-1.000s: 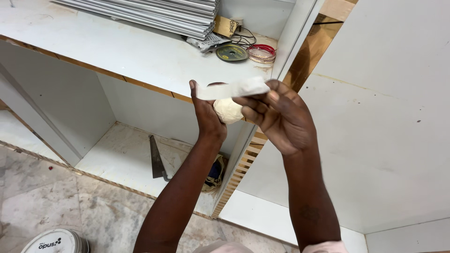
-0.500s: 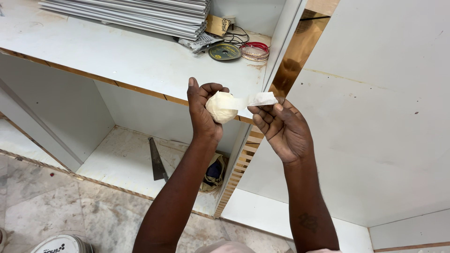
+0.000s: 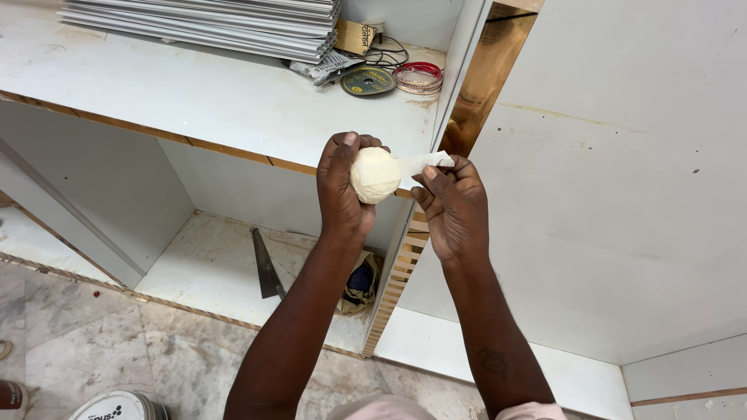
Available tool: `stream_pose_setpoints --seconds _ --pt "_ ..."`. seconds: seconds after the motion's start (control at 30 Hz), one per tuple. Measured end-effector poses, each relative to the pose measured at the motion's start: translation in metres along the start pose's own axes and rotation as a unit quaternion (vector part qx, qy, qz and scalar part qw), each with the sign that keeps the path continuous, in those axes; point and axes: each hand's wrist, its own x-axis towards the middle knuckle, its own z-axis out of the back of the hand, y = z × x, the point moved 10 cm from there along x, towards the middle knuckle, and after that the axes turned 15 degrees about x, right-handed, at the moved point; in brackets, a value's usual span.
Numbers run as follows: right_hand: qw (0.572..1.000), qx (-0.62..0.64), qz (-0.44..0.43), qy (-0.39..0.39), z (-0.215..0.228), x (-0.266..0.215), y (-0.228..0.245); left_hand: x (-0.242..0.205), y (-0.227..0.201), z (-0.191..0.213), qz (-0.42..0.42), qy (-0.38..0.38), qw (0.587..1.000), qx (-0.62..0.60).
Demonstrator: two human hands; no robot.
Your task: The person holds a ball of white putty and repeatedly presses it into the corner seam of a white cabinet to fill gaps. The person works along the vertical edge, smoothing the putty into the joint with both hands.
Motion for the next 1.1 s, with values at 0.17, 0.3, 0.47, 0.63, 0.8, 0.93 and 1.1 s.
stream_pose_setpoints --seconds 0.17,0.3,0.47,0.63,0.8,0.93,1.1 --pt "1.000 0.006 0.012 -0.005 0.003 0.004 -0.008 -0.004 -0.007 -0.008 -0.027 0.029 0.999 -0.026" --pt "0.999 0.035 -0.026 -0.022 0.008 0.002 -0.023 -0.007 -0.012 -0.016 -0.059 0.057 0.995 -0.065" --pt "0.993 0.081 -0.080 -0.035 0.004 -0.002 -0.047 -0.009 -0.013 -0.026 -0.064 0.101 0.986 -0.121" --pt "0.992 0.078 -0.098 -0.027 -0.001 -0.011 -0.055 -0.010 -0.018 -0.029 -0.074 0.132 0.983 -0.104" --pt "0.991 0.099 -0.089 0.029 -0.011 -0.020 -0.046 -0.005 -0.024 -0.033 -0.075 0.133 0.988 -0.026" --pt "0.987 0.128 -0.072 0.061 -0.017 -0.027 -0.034 -0.005 -0.021 -0.043 -0.042 0.142 0.989 0.009" --pt "0.987 0.136 -0.047 0.078 -0.020 -0.032 -0.021 -0.007 -0.021 -0.045 -0.062 0.137 0.985 0.081"
